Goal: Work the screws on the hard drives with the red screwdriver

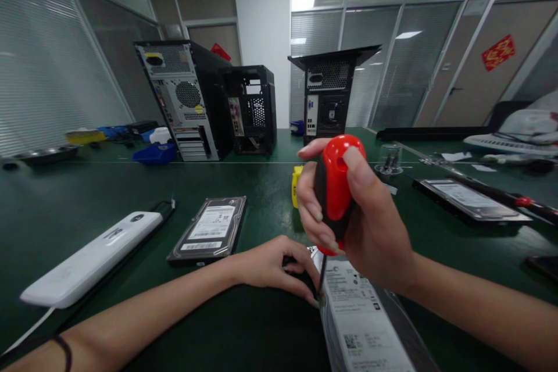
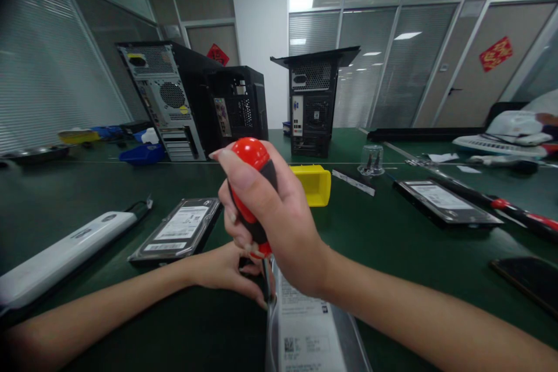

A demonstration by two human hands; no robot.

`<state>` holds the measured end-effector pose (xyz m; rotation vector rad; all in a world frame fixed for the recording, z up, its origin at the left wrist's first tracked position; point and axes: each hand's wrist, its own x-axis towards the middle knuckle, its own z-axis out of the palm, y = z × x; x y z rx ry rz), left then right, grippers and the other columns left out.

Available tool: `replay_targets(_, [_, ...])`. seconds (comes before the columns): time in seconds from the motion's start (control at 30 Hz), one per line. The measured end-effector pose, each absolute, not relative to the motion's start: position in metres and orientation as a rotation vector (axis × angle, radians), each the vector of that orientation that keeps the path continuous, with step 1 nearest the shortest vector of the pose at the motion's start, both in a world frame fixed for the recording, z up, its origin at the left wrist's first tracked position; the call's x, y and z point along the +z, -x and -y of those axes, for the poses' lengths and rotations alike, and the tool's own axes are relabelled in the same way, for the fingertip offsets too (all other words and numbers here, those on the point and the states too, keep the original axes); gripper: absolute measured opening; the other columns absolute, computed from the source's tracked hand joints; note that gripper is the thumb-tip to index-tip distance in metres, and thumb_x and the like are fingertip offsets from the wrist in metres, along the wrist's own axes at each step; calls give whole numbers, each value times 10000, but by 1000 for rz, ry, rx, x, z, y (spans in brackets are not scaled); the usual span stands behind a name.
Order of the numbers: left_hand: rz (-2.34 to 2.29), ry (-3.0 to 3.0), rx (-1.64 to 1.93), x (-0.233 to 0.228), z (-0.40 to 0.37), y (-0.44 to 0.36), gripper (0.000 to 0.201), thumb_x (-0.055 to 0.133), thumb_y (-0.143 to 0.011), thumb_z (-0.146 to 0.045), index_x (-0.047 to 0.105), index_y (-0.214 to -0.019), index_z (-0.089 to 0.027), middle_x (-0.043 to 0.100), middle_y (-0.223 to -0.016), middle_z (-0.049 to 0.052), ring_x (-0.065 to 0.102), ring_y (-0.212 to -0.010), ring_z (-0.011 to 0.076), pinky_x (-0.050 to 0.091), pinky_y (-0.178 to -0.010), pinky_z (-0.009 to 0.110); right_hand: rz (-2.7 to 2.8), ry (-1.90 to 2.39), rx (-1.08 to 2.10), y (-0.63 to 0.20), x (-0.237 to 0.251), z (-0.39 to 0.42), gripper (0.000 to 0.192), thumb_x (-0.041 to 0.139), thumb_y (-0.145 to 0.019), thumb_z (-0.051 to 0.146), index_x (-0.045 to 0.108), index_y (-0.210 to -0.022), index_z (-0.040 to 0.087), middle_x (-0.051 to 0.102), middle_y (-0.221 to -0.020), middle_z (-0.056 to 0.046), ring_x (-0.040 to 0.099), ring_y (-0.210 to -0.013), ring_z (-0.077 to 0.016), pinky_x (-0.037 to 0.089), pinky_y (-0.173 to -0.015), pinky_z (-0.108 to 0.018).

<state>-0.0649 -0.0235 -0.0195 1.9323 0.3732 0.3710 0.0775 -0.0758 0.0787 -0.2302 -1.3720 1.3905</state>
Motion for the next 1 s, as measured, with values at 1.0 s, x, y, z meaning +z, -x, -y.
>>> replay_targets(1.0, [-337,-1891,401,-27,22,65,348,761,-654,-408,713,-828,-110,528,-655,-16,287,-546,65,212,-491,215,1385,378,1389,-77,77,76,254,535,-850,445,514,-951,213,509,-727,27,472,-550,-67,409,-504,-192])
